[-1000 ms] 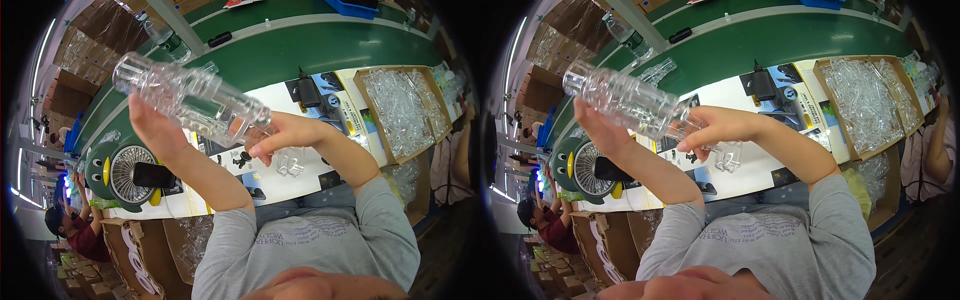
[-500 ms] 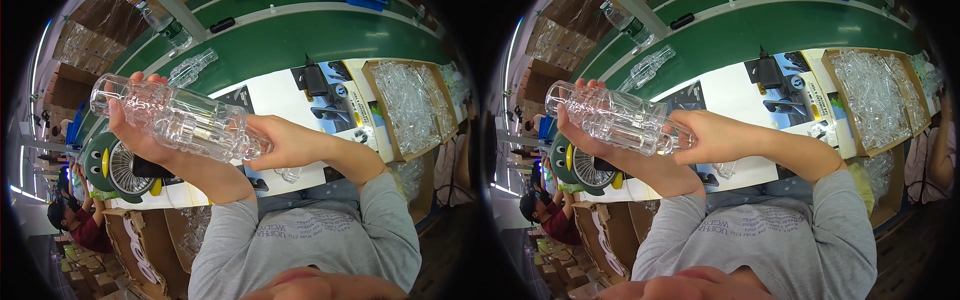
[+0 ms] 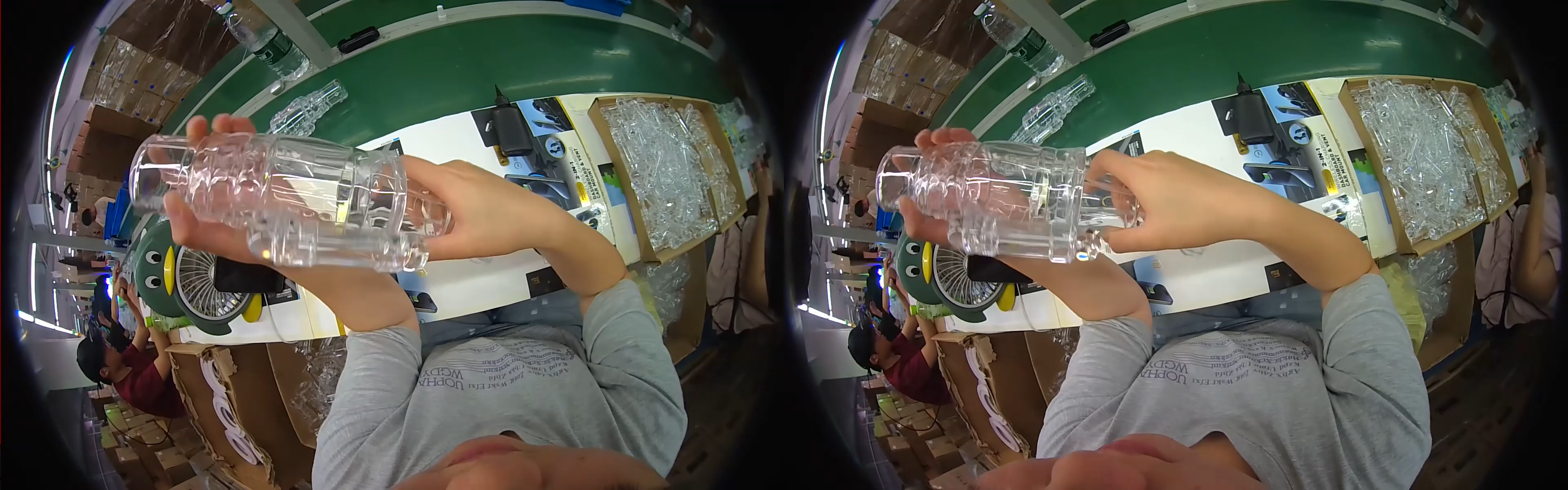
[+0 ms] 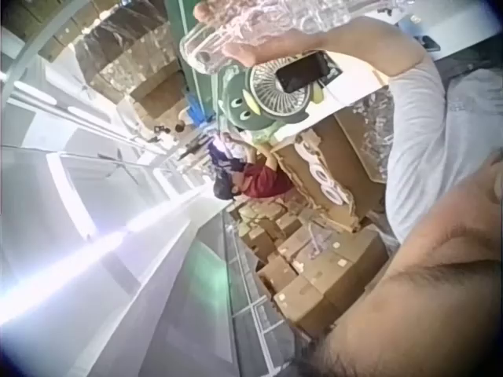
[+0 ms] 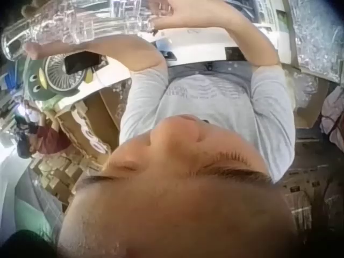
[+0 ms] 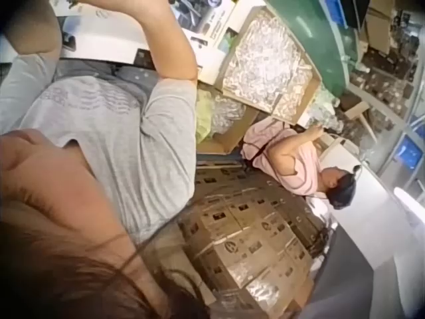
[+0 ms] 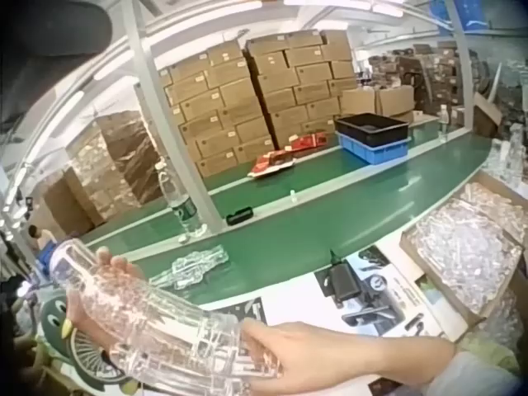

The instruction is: Applying liquid from a squeeze bottle to a plastic part and then assembling various components on an assembly line.

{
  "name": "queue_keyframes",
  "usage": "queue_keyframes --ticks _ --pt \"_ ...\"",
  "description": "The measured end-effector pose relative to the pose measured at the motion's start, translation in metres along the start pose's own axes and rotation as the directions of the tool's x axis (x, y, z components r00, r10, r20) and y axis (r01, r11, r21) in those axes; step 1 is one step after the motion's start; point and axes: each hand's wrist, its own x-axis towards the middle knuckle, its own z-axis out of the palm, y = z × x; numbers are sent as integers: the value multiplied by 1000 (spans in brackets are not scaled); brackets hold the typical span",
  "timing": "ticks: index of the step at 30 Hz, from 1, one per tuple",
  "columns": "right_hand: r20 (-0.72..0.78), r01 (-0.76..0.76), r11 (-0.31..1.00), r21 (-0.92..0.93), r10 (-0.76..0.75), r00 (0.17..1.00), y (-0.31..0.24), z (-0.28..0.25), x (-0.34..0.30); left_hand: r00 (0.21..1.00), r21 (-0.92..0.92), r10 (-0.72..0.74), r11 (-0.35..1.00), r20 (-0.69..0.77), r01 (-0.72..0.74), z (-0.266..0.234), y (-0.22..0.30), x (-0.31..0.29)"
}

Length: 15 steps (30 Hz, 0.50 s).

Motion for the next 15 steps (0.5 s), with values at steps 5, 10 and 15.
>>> queue_keyframes --ticks 5,10,15 --pt "-347 151 882 -446 -326 880 6 2 -2 918 -236 22 969 397 79 0 10 -1" --pt "-327 343 805 -485 -531 782 -3 12 -7 894 -30 77 997 441 -72 27 60 -39" --pt "-209 453 757 -470 -594 777 3 15 -17 777 -17 172 979 605 -204 50 55 -67"
